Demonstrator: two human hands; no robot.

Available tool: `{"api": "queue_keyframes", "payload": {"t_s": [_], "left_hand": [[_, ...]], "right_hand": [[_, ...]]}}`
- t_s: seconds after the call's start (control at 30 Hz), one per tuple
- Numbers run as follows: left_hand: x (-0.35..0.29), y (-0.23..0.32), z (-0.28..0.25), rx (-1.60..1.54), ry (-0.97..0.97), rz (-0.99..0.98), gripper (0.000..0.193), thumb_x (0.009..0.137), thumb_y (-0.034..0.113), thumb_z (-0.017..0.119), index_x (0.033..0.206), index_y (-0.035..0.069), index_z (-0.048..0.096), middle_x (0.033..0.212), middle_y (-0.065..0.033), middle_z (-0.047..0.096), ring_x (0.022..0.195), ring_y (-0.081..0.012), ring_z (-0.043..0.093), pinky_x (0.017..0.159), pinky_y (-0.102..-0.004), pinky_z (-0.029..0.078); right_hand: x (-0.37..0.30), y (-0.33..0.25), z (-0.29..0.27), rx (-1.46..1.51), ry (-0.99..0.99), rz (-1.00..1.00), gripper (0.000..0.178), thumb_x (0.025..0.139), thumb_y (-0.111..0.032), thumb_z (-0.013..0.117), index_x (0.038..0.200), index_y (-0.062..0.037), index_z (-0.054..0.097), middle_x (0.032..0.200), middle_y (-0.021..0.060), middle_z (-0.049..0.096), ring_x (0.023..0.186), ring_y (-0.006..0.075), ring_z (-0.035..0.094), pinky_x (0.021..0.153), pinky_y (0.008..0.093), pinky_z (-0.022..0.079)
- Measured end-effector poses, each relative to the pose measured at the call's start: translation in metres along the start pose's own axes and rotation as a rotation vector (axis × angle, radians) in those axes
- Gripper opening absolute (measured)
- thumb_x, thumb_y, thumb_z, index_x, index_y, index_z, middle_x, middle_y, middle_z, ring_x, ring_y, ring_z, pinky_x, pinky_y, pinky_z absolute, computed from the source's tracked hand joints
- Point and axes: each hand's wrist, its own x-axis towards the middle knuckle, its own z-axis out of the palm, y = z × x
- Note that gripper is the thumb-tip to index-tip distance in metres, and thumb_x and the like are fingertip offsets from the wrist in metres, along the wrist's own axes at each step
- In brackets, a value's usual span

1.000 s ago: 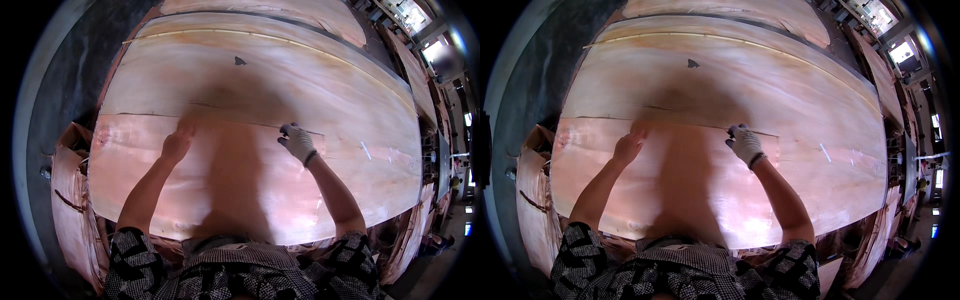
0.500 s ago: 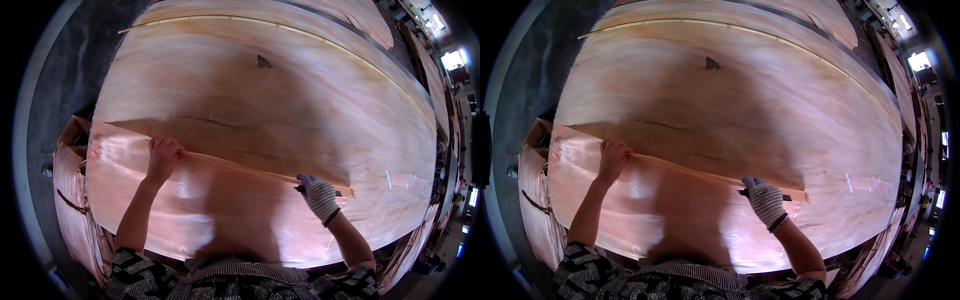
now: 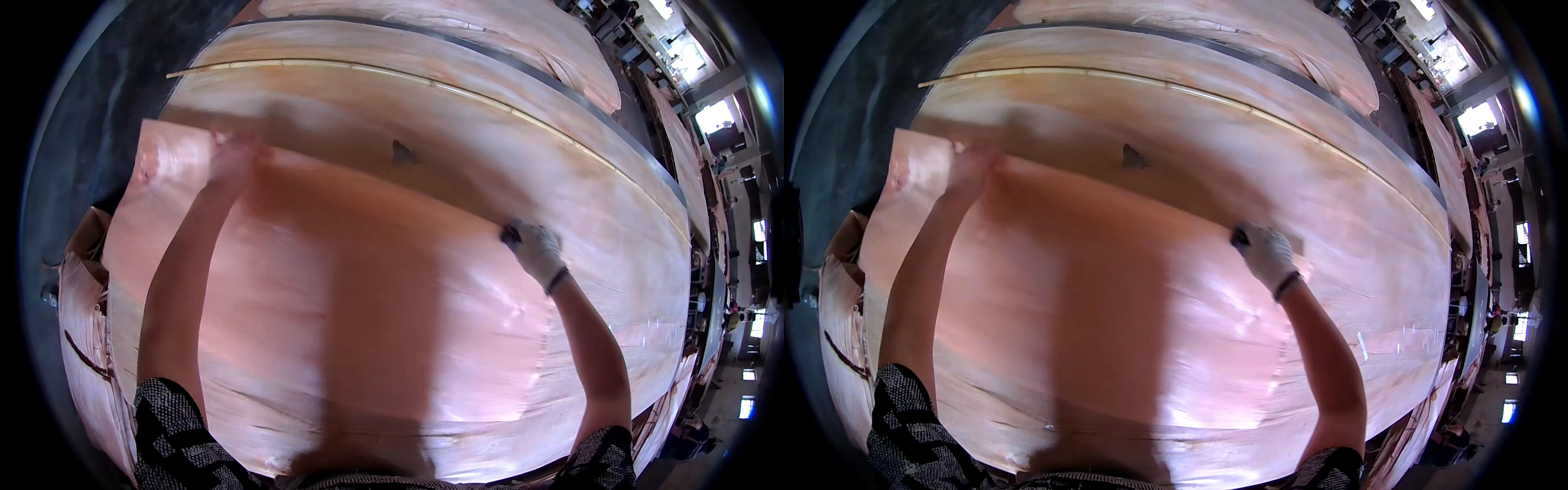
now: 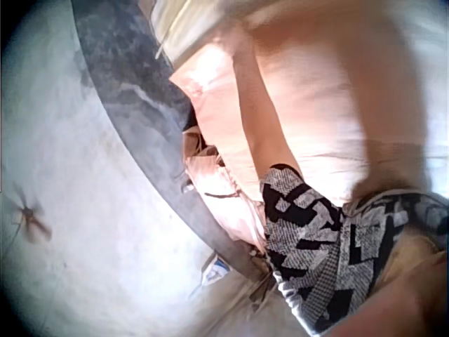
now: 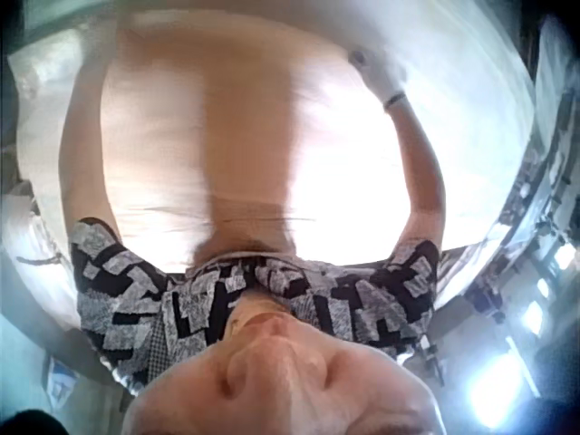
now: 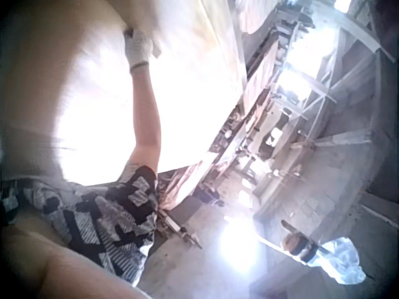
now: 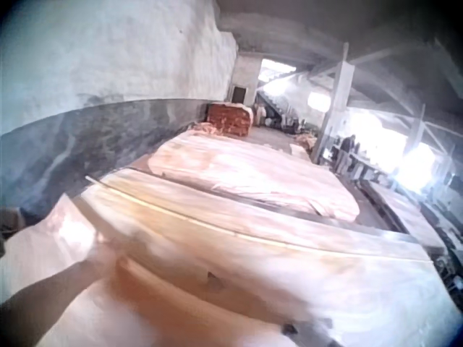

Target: The person processes wood veneer panels by aligning large thin sheets on a workbench, smoothing the surface, and using a knife to trim excess material along the edges and cutouts.

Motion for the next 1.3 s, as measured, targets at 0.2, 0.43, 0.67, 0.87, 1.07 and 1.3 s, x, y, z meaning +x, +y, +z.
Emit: {"api": "queue_keyframes", "payload": {"t_s": [0.2, 0.43, 0.67, 0.87, 1.07, 1.3], "left_hand": [[0.042, 0.117, -0.021, -0.536, 0.174, 0.191, 0.045, 0.080, 0.016, 0.056, 0.122, 0.008, 0.046, 0.129, -0.0136, 0.042, 0.120, -0.0301, 0.036, 0.102, -0.0404, 0.026], [0.052, 0.203, 0.023, -0.546, 0.079, 0.194, 0.042, 0.087, 0.028, 0.045, 0.125, 0.008, 0.044, 0.135, -0.0133, 0.034, 0.125, -0.0284, 0.030, 0.102, -0.0408, 0.027], [0.084, 0.145, 0.067, -0.378, 0.253, -0.086, 0.042, 0.089, 0.023, 0.040, 0.128, 0.007, 0.039, 0.131, -0.0121, 0.040, 0.122, -0.0257, 0.037, 0.102, -0.0385, 0.027], [0.085, 0.145, 0.059, -0.561, 0.261, -0.186, 0.041, 0.087, 0.013, 0.040, 0.128, 0.009, 0.039, 0.129, -0.0105, 0.043, 0.123, -0.0253, 0.037, 0.104, -0.0374, 0.026], [0.079, 0.135, 0.073, -0.552, 0.268, -0.078, 0.040, 0.084, 0.004, 0.040, 0.123, 0.006, 0.045, 0.130, -0.0120, 0.043, 0.122, -0.0262, 0.038, 0.103, -0.0368, 0.027], [0.050, 0.220, 0.033, -0.916, 0.204, 0.155, 0.028, 0.087, 0.020, 0.048, 0.108, 0.005, 0.056, 0.118, -0.0096, 0.054, 0.111, -0.0266, 0.048, 0.095, -0.0377, 0.038]], "right_hand": [[0.124, -0.036, 0.011, -0.100, 0.078, -0.011, 0.017, 0.081, -0.024, 0.052, 0.090, -0.0106, 0.059, 0.084, 0.0131, 0.062, 0.083, 0.0306, 0.059, 0.072, 0.0422, 0.046], [0.159, -0.032, 0.012, -0.154, 0.350, 0.044, 0.017, 0.082, -0.020, 0.051, 0.090, -0.0077, 0.058, 0.087, 0.0176, 0.061, 0.084, 0.0312, 0.059, 0.072, 0.0427, 0.047], [0.120, -0.035, 0.019, 0.530, -0.179, 0.456, 0.023, 0.086, -0.028, 0.048, 0.094, -0.0080, 0.057, 0.075, 0.0172, 0.062, 0.069, 0.0349, 0.060, 0.066, 0.0429, 0.047], [0.199, -0.141, 0.032, 0.020, 0.019, -0.177, 0.032, 0.088, -0.030, 0.039, 0.105, -0.0053, 0.051, 0.086, 0.0213, 0.061, 0.081, 0.0365, 0.060, 0.069, 0.0454, 0.046], [0.178, -0.159, 0.045, -0.039, -0.112, -0.111, 0.025, 0.089, -0.020, 0.035, 0.100, -0.0048, 0.051, 0.091, 0.0202, 0.062, 0.082, 0.0344, 0.061, 0.068, 0.0475, 0.047], [0.116, -0.092, 0.032, -0.292, -0.165, -0.262, 0.020, 0.087, -0.024, 0.044, 0.096, -0.0067, 0.048, 0.064, 0.0144, 0.060, 0.057, 0.0312, 0.060, 0.046, 0.0437, 0.045]]}}
